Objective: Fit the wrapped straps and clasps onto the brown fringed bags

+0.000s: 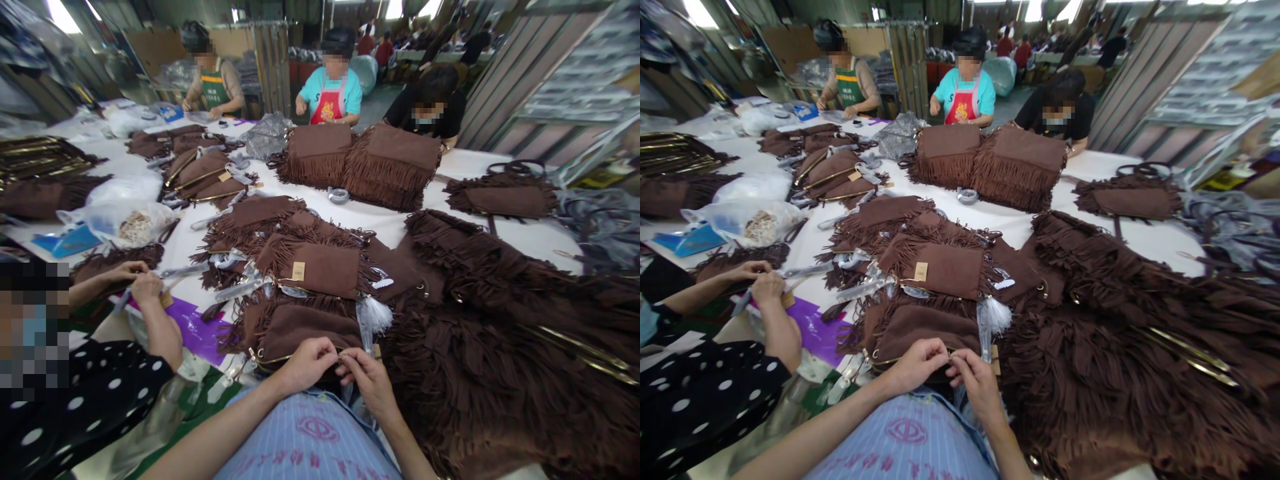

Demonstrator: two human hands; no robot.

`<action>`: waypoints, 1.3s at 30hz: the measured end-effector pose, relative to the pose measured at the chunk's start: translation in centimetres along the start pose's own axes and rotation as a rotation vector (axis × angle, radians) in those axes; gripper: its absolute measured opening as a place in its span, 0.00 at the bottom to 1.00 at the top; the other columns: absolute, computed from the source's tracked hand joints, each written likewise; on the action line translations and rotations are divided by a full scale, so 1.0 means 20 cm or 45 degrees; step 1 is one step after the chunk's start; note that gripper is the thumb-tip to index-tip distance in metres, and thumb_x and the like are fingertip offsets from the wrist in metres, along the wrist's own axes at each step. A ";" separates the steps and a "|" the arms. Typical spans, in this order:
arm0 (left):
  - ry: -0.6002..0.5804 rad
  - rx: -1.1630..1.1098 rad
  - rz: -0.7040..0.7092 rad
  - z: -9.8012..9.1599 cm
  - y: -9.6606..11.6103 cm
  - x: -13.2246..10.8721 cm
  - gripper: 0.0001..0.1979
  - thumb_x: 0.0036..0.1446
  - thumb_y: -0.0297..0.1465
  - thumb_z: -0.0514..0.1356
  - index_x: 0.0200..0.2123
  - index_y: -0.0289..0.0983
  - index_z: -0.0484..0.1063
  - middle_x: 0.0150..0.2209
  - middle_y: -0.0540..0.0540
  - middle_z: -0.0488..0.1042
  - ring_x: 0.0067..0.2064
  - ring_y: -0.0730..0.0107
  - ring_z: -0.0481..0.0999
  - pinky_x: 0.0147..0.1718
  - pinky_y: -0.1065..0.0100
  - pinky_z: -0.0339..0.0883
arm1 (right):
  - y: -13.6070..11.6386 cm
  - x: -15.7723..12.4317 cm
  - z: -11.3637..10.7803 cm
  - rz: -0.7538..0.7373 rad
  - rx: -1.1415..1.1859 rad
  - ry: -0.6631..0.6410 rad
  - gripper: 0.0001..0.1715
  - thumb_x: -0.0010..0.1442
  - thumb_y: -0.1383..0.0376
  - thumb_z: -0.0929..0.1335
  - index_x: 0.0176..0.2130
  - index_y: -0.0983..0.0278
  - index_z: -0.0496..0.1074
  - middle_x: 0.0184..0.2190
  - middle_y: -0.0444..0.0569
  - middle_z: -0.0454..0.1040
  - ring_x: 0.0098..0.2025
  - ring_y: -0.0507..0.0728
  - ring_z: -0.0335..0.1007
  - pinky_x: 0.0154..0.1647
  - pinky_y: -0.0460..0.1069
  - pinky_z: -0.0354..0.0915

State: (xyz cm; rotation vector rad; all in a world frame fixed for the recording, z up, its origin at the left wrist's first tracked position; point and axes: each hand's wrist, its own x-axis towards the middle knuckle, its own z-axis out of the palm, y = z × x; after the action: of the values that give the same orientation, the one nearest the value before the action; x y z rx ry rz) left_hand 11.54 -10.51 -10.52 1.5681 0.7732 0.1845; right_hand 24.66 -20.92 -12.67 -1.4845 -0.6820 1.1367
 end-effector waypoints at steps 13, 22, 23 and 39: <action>0.061 0.045 0.027 0.01 0.00 0.00 0.06 0.53 0.30 0.54 0.26 0.34 0.67 0.24 0.53 0.63 0.28 0.74 0.60 0.26 0.73 0.52 | 0.01 0.00 -0.02 -0.072 -0.176 -0.031 0.22 0.57 0.47 0.68 0.32 0.63 0.76 0.23 0.45 0.77 0.23 0.54 0.73 0.26 0.47 0.71; 0.061 0.071 0.036 0.01 0.02 0.00 0.07 0.54 0.31 0.54 0.25 0.35 0.66 0.23 0.54 0.62 0.27 0.75 0.59 0.25 0.74 0.52 | 0.04 0.00 0.00 -0.007 -0.052 -0.015 0.22 0.57 0.46 0.68 0.32 0.63 0.75 0.22 0.46 0.76 0.25 0.56 0.74 0.27 0.50 0.72; 0.060 0.073 0.038 0.01 0.02 0.01 0.07 0.54 0.31 0.54 0.25 0.35 0.65 0.23 0.53 0.62 0.27 0.75 0.59 0.26 0.74 0.52 | 0.04 0.00 0.00 -0.008 -0.051 -0.020 0.22 0.57 0.47 0.68 0.32 0.63 0.75 0.23 0.46 0.76 0.26 0.56 0.74 0.28 0.50 0.73; 0.089 0.303 0.103 0.02 0.02 0.02 0.07 0.53 0.25 0.53 0.24 0.35 0.67 0.22 0.53 0.65 0.26 0.74 0.62 0.25 0.73 0.50 | -0.02 -0.01 -0.01 -0.355 -0.568 -0.103 0.16 0.66 0.57 0.60 0.33 0.59 0.72 0.27 0.45 0.73 0.29 0.55 0.71 0.30 0.47 0.65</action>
State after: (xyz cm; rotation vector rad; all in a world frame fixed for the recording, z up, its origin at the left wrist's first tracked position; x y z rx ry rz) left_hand 12.19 -10.67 -10.33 1.8280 0.8095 0.2135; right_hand 24.82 -21.16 -12.17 -1.6503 -1.2184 0.8652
